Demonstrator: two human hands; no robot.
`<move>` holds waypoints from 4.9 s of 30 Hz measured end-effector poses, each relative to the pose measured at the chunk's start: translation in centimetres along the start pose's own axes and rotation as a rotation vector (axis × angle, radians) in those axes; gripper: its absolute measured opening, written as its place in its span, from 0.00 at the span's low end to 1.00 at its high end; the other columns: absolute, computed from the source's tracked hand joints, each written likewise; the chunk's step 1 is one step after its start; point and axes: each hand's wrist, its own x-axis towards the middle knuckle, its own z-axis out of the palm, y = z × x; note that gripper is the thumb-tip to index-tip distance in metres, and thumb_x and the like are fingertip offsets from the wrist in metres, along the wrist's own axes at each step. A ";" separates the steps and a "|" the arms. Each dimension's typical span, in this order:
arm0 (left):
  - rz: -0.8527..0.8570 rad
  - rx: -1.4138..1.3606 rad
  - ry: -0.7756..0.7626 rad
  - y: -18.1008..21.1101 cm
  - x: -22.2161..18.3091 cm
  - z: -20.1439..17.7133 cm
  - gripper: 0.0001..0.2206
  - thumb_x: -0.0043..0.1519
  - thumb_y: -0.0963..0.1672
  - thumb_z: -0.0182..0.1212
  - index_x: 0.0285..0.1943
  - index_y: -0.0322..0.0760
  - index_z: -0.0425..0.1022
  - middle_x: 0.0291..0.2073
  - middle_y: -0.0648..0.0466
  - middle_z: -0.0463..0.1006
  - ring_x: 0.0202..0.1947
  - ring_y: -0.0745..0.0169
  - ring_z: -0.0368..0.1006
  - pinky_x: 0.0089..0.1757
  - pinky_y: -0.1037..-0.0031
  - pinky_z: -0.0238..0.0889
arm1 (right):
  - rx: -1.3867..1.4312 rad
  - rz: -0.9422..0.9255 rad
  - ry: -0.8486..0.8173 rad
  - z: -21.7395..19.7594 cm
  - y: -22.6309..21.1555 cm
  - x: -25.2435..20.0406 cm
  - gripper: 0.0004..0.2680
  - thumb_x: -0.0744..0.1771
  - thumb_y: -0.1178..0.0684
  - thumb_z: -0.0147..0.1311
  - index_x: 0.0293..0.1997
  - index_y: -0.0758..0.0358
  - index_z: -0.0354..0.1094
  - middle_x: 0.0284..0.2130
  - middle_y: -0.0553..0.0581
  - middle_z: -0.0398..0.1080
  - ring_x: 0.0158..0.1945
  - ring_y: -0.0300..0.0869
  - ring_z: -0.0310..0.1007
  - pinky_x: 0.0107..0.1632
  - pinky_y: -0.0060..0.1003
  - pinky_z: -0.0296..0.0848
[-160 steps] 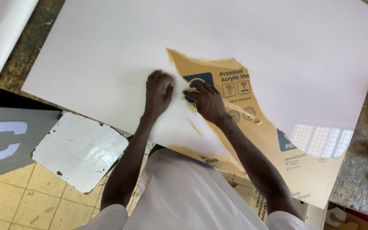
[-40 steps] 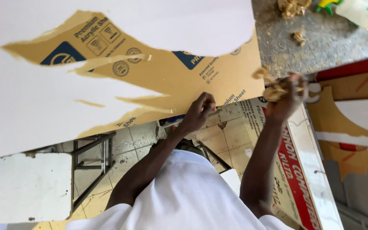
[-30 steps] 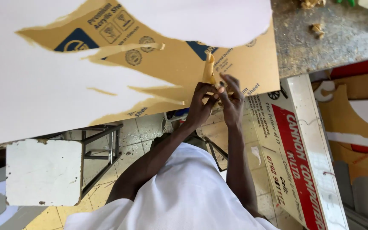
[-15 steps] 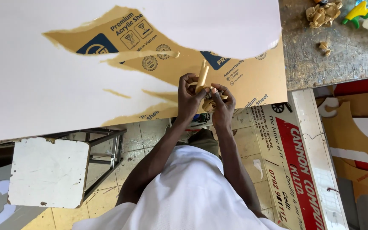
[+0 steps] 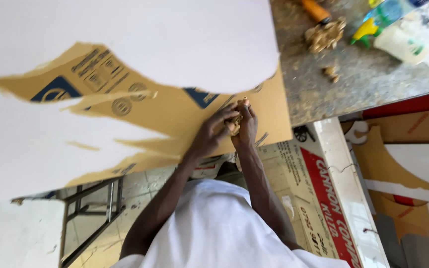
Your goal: The person is peeling off the protective paper film from a large white acrylic sheet on a workbench.
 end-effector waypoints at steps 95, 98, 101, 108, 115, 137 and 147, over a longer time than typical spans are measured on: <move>0.183 1.043 0.263 -11.1 20.8 8.0 0.11 0.74 0.44 0.60 0.62 0.38 0.82 0.68 0.48 0.74 0.75 0.42 0.67 0.60 0.51 0.65 | -1.480 -1.007 -0.407 -6.6 -16.4 18.6 0.13 0.71 0.66 0.55 0.59 0.63 0.83 0.57 0.61 0.77 0.58 0.61 0.79 0.57 0.54 0.82; 0.177 1.054 0.252 -11.4 20.5 8.0 0.12 0.74 0.44 0.60 0.62 0.38 0.82 0.69 0.48 0.74 0.75 0.42 0.67 0.61 0.51 0.65 | -1.499 -1.036 -0.440 -6.7 -16.6 17.5 0.13 0.71 0.67 0.54 0.59 0.66 0.83 0.58 0.63 0.76 0.60 0.62 0.79 0.58 0.52 0.83; 0.179 1.056 0.250 -11.3 20.7 8.0 0.12 0.74 0.44 0.60 0.62 0.38 0.82 0.69 0.48 0.74 0.75 0.42 0.66 0.61 0.51 0.65 | -1.442 -1.020 -0.485 -7.0 -16.9 18.2 0.11 0.70 0.68 0.56 0.56 0.69 0.84 0.58 0.65 0.78 0.59 0.66 0.79 0.56 0.56 0.83; 0.161 1.050 0.266 -10.9 20.7 8.3 0.12 0.74 0.45 0.60 0.61 0.37 0.82 0.68 0.48 0.75 0.75 0.42 0.67 0.61 0.51 0.65 | -1.310 -0.816 -0.484 -7.0 -17.8 20.8 0.07 0.73 0.59 0.63 0.56 0.57 0.82 0.48 0.60 0.81 0.52 0.60 0.85 0.50 0.51 0.87; 0.123 1.034 0.289 -11.7 21.6 9.2 0.11 0.72 0.44 0.62 0.62 0.38 0.82 0.67 0.50 0.73 0.76 0.42 0.64 0.63 0.49 0.63 | -1.456 -1.023 -0.504 -5.7 -17.5 21.7 0.03 0.70 0.57 0.68 0.40 0.55 0.77 0.37 0.55 0.74 0.43 0.58 0.80 0.41 0.54 0.79; 0.254 0.521 0.092 -12.9 21.4 10.0 0.06 0.71 0.38 0.66 0.47 0.44 0.80 0.47 0.58 0.84 0.60 0.53 0.82 0.67 0.54 0.58 | -1.161 -0.868 -0.551 -8.3 -17.2 15.6 0.12 0.70 0.57 0.70 0.58 0.66 0.74 0.58 0.71 0.73 0.58 0.75 0.75 0.54 0.69 0.77; 0.122 0.172 0.144 -9.3 21.1 8.1 0.17 0.66 0.36 0.46 0.53 0.36 0.83 0.51 0.43 0.84 0.69 0.37 0.76 0.74 0.46 0.53 | -1.190 -0.896 -0.289 -8.9 -14.3 12.5 0.06 0.68 0.63 0.68 0.44 0.56 0.84 0.39 0.58 0.81 0.42 0.63 0.83 0.44 0.55 0.80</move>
